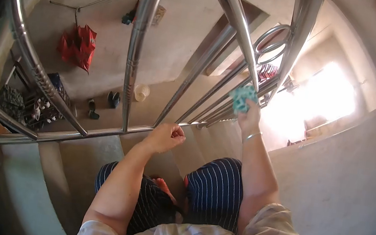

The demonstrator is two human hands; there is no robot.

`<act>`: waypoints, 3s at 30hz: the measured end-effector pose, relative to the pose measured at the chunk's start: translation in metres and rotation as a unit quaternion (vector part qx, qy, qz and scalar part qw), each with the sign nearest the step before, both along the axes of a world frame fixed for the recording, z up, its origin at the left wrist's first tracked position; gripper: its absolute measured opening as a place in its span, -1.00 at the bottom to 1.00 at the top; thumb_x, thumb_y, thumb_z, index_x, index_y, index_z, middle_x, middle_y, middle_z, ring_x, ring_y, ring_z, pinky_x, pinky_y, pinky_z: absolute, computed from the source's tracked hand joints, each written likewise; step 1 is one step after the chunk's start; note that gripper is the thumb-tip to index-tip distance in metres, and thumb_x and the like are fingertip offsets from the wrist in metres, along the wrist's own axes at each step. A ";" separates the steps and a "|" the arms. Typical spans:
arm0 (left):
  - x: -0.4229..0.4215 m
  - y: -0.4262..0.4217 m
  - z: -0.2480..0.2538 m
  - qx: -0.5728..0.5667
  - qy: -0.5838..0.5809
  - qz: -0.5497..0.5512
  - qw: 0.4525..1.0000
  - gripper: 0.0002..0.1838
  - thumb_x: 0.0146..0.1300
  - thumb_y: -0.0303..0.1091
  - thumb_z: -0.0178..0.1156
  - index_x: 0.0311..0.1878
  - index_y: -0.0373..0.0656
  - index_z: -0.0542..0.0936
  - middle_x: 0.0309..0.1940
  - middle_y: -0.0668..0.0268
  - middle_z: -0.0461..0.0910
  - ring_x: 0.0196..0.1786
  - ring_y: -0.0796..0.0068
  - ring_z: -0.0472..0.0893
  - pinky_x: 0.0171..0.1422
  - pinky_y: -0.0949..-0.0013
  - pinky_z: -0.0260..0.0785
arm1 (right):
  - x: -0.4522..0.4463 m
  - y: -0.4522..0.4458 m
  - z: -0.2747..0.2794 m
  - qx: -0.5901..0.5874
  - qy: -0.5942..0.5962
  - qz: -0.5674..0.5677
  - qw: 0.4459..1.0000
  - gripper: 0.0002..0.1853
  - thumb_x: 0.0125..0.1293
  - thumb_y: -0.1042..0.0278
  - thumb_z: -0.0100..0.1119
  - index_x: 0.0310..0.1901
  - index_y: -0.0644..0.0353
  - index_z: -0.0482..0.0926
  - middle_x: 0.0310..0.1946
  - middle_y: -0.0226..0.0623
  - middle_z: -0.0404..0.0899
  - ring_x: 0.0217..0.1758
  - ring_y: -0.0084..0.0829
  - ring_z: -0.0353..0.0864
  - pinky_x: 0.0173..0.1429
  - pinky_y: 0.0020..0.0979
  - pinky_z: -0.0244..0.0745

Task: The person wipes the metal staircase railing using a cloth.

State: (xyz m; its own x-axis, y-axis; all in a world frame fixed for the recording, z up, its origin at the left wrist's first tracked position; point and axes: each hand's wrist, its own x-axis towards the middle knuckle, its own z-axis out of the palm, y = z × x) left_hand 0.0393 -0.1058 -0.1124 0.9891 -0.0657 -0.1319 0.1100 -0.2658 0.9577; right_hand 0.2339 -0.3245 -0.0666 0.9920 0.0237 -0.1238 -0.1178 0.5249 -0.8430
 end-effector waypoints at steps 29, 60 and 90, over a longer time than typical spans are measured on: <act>0.014 -0.025 0.012 0.093 -0.024 -0.065 0.993 -0.77 0.04 -0.30 0.13 -0.28 -0.25 0.48 -0.41 0.15 0.53 -0.29 0.30 0.54 -0.18 0.34 0.35 | 0.058 0.025 -0.118 -0.235 0.098 0.109 0.961 -0.67 -0.04 0.66 0.08 -0.18 0.22 0.35 -0.29 -0.18 0.43 -0.28 -0.19 0.51 -0.22 -0.04 0.51; 0.009 -0.022 0.009 0.091 0.010 -0.097 0.991 -0.71 0.05 -0.23 0.11 -0.23 -0.24 0.48 -0.35 0.12 0.53 -0.27 0.25 0.53 -0.14 0.32 0.34 | 0.062 -0.003 -0.055 -0.202 0.117 0.219 0.947 -0.76 0.10 0.62 -0.19 -0.17 0.32 0.37 -0.24 -0.18 0.47 -0.18 -0.21 0.49 -0.14 -0.21 0.48; 0.010 -0.025 0.026 0.107 0.019 -0.116 0.987 -0.70 0.07 -0.22 0.09 -0.22 -0.24 0.47 -0.30 0.12 0.53 -0.19 0.18 0.51 -0.09 0.27 0.33 | 0.188 -0.096 -0.066 -0.662 -0.188 -0.028 0.725 -0.62 -0.03 0.60 -0.01 -0.10 0.10 0.37 -0.34 -0.38 0.48 -0.24 -0.41 0.50 -0.30 -0.38 0.47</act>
